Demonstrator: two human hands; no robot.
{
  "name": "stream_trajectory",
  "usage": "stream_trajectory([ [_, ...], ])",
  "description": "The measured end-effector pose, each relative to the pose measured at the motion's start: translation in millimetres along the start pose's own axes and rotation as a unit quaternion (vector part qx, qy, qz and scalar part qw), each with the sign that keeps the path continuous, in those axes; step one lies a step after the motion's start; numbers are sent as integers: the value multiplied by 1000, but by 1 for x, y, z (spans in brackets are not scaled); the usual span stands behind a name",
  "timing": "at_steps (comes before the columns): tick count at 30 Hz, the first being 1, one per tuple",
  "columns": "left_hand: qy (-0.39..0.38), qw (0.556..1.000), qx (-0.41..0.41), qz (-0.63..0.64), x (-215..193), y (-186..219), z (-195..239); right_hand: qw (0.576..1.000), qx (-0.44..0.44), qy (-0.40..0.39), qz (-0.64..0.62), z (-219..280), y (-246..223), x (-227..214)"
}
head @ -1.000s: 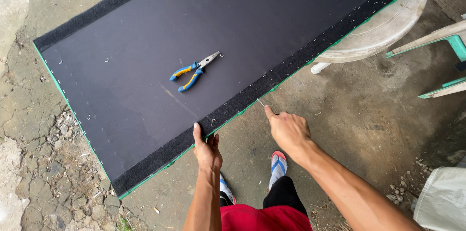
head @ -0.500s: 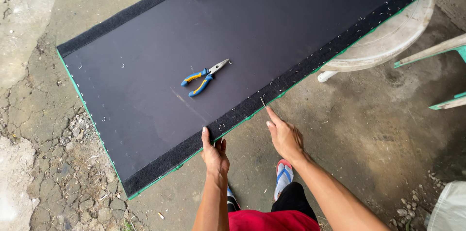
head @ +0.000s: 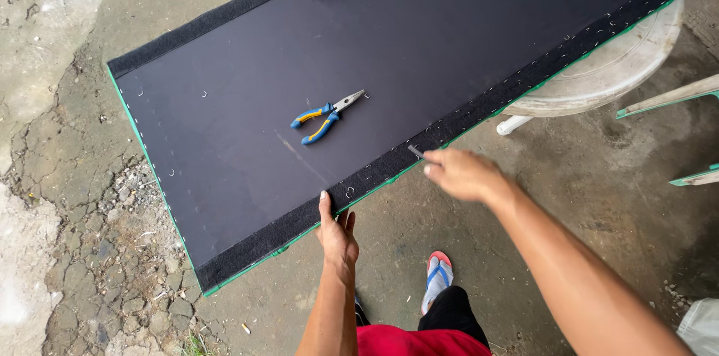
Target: The person removes metal staples from the edge of a black fabric-covered board using a screwdriver and pliers. They pry up staples with the screwdriver and pull them out with the pliers, working along the edge of the board.
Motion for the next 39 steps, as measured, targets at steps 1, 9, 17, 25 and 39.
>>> stream_trajectory([
  [1,3,1000,0,0,0,-1,0,1000,-8,5,-12,14,-1,13],
  [9,-2,1000,-3,2,-2,-4,-6,985,18,114,-126,66,-6,75],
  [17,3,1000,-2,-12,-4,-6,-10,983,72,102,-138,68,-11,72],
  [25,-4,1000,6,-24,-2,-2,-4,979,130,53,-146,67,-27,63],
  [39,43,999,9,32,1,-12,-7,912,38,125,-390,44,3,114],
])
Point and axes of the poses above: each hand's wrist, its own z-axis away from the middle knuckle, its own x-axis out of the palm, y = z × x, the point moved 1 cm from there along -z, towards the middle knuckle, and after that the axes turned 10 degrees about -z, right-handed, at the moved point
